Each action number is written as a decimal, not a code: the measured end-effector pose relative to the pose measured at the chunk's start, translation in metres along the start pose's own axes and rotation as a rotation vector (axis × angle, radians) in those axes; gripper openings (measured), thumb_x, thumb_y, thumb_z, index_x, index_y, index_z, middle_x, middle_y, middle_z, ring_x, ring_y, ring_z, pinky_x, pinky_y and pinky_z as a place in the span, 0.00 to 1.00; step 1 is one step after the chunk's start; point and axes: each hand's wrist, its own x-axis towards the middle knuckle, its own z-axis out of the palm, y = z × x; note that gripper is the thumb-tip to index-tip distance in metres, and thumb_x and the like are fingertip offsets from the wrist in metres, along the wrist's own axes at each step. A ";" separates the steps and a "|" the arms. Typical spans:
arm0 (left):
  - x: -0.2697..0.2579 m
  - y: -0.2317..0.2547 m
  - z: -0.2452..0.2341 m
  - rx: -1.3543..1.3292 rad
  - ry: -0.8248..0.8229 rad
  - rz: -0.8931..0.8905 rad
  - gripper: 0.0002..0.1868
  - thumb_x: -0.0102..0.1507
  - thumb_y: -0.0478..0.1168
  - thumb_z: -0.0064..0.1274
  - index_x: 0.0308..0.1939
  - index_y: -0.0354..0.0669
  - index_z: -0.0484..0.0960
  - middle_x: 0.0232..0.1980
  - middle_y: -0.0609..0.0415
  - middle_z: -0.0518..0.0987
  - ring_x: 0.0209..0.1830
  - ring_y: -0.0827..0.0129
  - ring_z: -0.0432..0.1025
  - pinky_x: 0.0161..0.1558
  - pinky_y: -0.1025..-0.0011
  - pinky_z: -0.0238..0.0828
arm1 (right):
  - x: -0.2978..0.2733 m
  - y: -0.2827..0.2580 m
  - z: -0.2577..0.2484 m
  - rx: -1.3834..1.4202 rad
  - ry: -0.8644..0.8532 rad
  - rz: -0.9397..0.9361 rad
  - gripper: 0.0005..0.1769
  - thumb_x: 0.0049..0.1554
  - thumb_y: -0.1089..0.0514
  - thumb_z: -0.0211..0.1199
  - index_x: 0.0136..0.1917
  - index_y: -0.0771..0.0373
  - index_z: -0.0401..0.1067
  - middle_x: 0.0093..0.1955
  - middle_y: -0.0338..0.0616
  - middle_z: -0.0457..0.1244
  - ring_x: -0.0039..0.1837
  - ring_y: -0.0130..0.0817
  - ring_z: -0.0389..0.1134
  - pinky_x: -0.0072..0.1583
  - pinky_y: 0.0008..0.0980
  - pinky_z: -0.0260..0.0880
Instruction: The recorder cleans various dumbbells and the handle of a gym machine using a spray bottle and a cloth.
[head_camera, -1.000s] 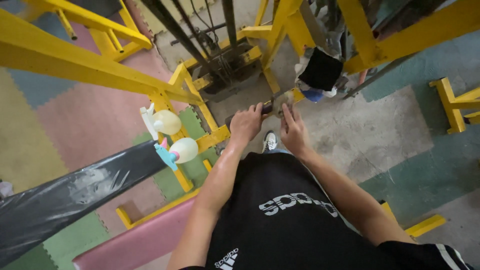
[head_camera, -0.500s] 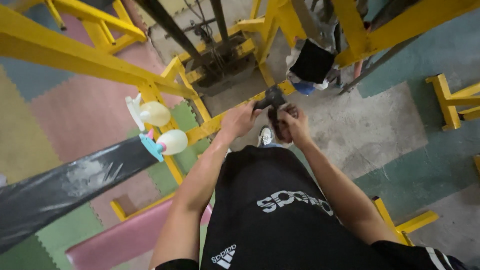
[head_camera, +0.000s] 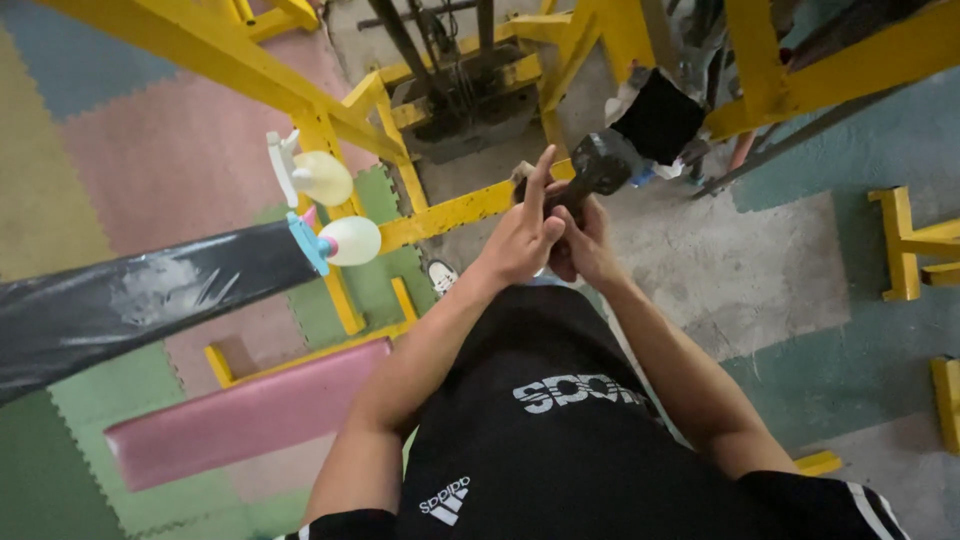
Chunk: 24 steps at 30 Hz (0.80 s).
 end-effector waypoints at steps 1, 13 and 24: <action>-0.003 0.001 0.000 0.001 0.006 -0.008 0.50 0.73 0.74 0.31 0.85 0.47 0.35 0.54 0.37 0.80 0.66 0.38 0.73 0.63 0.53 0.71 | 0.001 -0.010 0.003 0.002 -0.006 0.008 0.21 0.71 0.52 0.57 0.72 0.63 0.64 0.48 0.40 0.65 0.40 0.23 0.62 0.41 0.25 0.65; -0.013 0.074 -0.026 0.520 0.215 -0.182 0.37 0.64 0.55 0.59 0.75 0.49 0.68 0.37 0.44 0.82 0.39 0.46 0.78 0.46 0.53 0.73 | 0.025 -0.059 0.024 -0.890 -0.392 -0.344 0.29 0.53 0.61 0.68 0.68 0.59 0.70 0.61 0.48 0.67 0.58 0.42 0.69 0.55 0.42 0.72; -0.046 0.059 -0.079 0.296 0.294 -0.110 0.52 0.55 0.42 0.71 0.79 0.48 0.58 0.75 0.39 0.69 0.73 0.43 0.67 0.69 0.58 0.68 | 0.056 -0.078 0.034 -1.420 -0.421 -0.326 0.31 0.53 0.61 0.67 0.70 0.63 0.66 0.64 0.52 0.64 0.63 0.52 0.66 0.60 0.46 0.69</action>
